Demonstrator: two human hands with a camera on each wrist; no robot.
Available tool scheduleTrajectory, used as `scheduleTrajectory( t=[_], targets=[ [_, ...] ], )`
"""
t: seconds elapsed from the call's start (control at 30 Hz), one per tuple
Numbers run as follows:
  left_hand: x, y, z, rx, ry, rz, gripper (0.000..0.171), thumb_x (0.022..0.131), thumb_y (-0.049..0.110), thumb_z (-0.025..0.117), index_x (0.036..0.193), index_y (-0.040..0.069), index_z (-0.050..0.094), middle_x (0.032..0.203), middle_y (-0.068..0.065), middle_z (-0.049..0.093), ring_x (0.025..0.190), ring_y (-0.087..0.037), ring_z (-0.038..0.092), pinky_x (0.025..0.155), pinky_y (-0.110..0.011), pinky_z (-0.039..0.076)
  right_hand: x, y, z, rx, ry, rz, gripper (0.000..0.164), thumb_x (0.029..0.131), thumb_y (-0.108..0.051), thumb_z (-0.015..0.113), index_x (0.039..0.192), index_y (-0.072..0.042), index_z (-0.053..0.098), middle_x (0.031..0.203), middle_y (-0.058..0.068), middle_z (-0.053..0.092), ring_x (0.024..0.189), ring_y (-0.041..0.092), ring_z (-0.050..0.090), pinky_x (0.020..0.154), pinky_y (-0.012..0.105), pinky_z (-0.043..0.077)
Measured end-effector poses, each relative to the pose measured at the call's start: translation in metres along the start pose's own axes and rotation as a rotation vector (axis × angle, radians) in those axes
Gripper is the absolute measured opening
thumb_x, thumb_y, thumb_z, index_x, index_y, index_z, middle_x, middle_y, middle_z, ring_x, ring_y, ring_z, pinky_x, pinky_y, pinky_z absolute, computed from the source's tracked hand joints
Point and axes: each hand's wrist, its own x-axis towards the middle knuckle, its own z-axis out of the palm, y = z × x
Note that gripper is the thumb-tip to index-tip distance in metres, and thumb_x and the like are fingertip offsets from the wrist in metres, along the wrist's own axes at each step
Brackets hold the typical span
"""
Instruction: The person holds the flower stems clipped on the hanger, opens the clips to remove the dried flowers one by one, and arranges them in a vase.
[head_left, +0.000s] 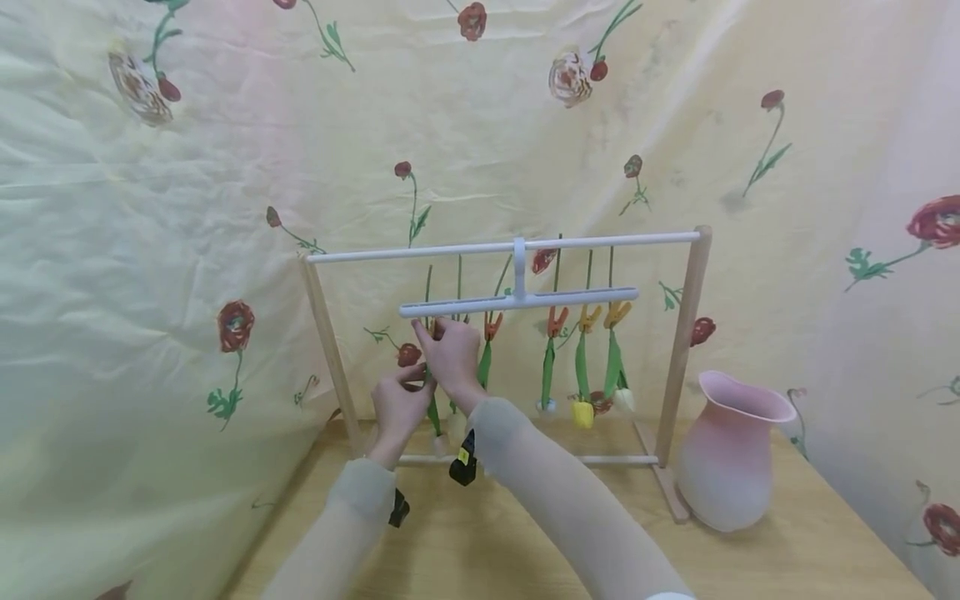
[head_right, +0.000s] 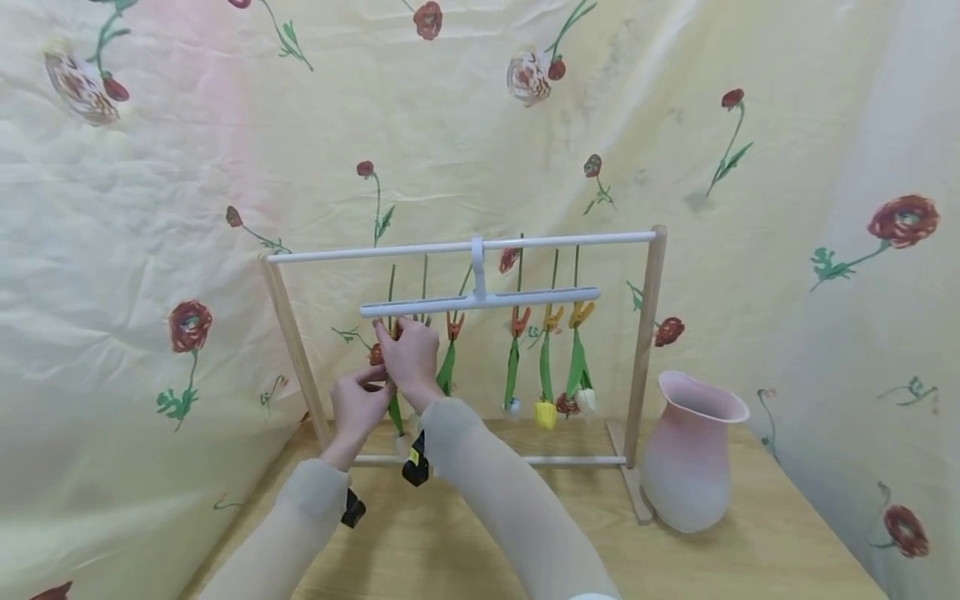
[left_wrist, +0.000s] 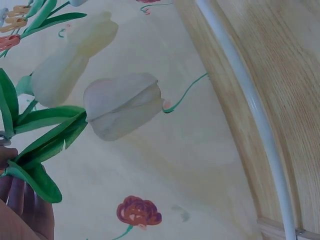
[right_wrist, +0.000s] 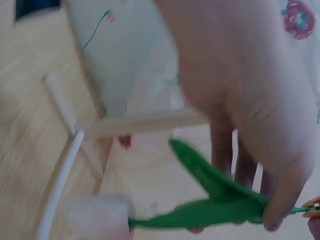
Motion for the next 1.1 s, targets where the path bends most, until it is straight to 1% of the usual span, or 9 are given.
scheduleTrajectory(
  t=[0.13, 0.27, 0.43, 0.5, 0.57, 0.67, 0.87, 1.0, 1.1],
  targets=[
    [-0.002, 0.002, -0.002, -0.006, 0.014, 0.036, 0.022, 0.091, 0.014, 0.081, 0.111, 0.004, 0.082, 0.100, -0.018, 0.082, 0.078, -0.032, 0.080, 0.064, -0.036, 0.066, -0.001, -0.007, 0.000, 0.036, -0.007, 0.015, 0.046, 0.105, -0.032, 0.069, 0.067, -0.007, 0.063, 0.052, 0.000, 0.053, 0.041, 0.005, 0.035, 0.040, 0.017, 0.023],
    [-0.008, -0.004, -0.008, -0.024, -0.004, 0.042, 0.020, 0.092, 0.012, 0.081, 0.110, 0.004, 0.082, 0.101, -0.018, 0.082, 0.079, -0.033, 0.080, 0.066, -0.036, 0.066, 0.000, -0.011, 0.000, 0.050, -0.017, -0.006, 0.047, 0.108, -0.030, 0.064, 0.067, -0.006, 0.065, 0.052, 0.001, 0.053, 0.041, 0.005, 0.036, 0.041, 0.016, 0.024],
    [-0.028, -0.020, -0.027, 0.016, -0.023, 0.009, 0.021, 0.091, 0.010, 0.081, 0.110, 0.003, 0.081, 0.103, -0.017, 0.082, 0.076, -0.028, 0.079, 0.061, -0.028, 0.064, 0.001, -0.016, -0.001, 0.044, -0.029, -0.036, 0.046, 0.109, -0.029, 0.063, 0.070, -0.006, 0.068, 0.053, 0.002, 0.054, 0.041, 0.005, 0.036, 0.041, 0.016, 0.025],
    [-0.037, -0.026, -0.035, 0.060, -0.020, 0.003, 0.021, 0.090, 0.011, 0.082, 0.109, 0.004, 0.081, 0.102, -0.016, 0.083, 0.075, -0.026, 0.079, 0.060, -0.025, 0.062, 0.001, -0.017, -0.001, 0.054, -0.034, -0.034, 0.043, 0.109, -0.029, 0.063, 0.073, -0.006, 0.071, 0.053, 0.001, 0.055, 0.041, 0.005, 0.038, 0.040, 0.016, 0.026],
    [-0.047, -0.032, -0.044, 0.088, -0.033, 0.014, 0.021, 0.089, 0.010, 0.083, 0.109, 0.003, 0.081, 0.102, -0.017, 0.082, 0.074, -0.025, 0.078, 0.060, -0.024, 0.062, 0.001, -0.018, -0.001, 0.073, -0.038, -0.021, 0.042, 0.108, -0.028, 0.064, 0.074, -0.006, 0.071, 0.054, 0.001, 0.056, 0.041, 0.005, 0.039, 0.040, 0.016, 0.027],
    [-0.065, -0.039, -0.058, 0.142, -0.083, 0.007, 0.021, 0.088, 0.011, 0.084, 0.108, 0.005, 0.081, 0.103, -0.014, 0.083, 0.073, -0.019, 0.076, 0.059, -0.022, 0.060, -0.001, -0.019, -0.002, 0.091, -0.049, 0.008, 0.042, 0.108, -0.028, 0.064, 0.073, -0.006, 0.070, 0.054, 0.000, 0.055, 0.042, 0.006, 0.040, 0.040, 0.016, 0.027],
    [-0.109, -0.047, -0.079, 0.206, -0.236, -0.035, 0.019, 0.085, 0.005, 0.083, 0.104, 0.008, 0.081, 0.095, -0.006, 0.082, 0.065, -0.007, 0.066, 0.053, -0.019, 0.055, -0.004, -0.020, -0.003, 0.125, -0.079, 0.038, 0.039, 0.108, -0.027, 0.064, 0.078, -0.005, 0.073, 0.056, -0.001, 0.055, 0.042, 0.006, 0.040, 0.041, 0.017, 0.028],
    [-0.134, -0.046, -0.083, 0.250, -0.365, 0.031, 0.018, 0.083, 0.004, 0.085, 0.099, 0.011, 0.082, 0.090, 0.001, 0.080, 0.062, 0.000, 0.062, 0.051, -0.017, 0.053, -0.004, -0.019, -0.003, 0.113, -0.070, 0.029, 0.037, 0.108, -0.026, 0.065, 0.081, -0.003, 0.076, 0.057, 0.001, 0.056, 0.043, 0.006, 0.040, 0.041, 0.017, 0.027],
    [-0.145, -0.042, -0.081, 0.275, -0.463, 0.125, 0.018, 0.083, 0.006, 0.085, 0.098, 0.014, 0.081, 0.090, 0.003, 0.080, 0.064, 0.006, 0.060, 0.053, -0.016, 0.052, -0.005, -0.018, -0.004, 0.103, -0.064, 0.032, 0.035, 0.108, -0.026, 0.065, 0.084, -0.003, 0.077, 0.058, 0.001, 0.058, 0.044, 0.005, 0.040, 0.041, 0.016, 0.028]
  ],
)
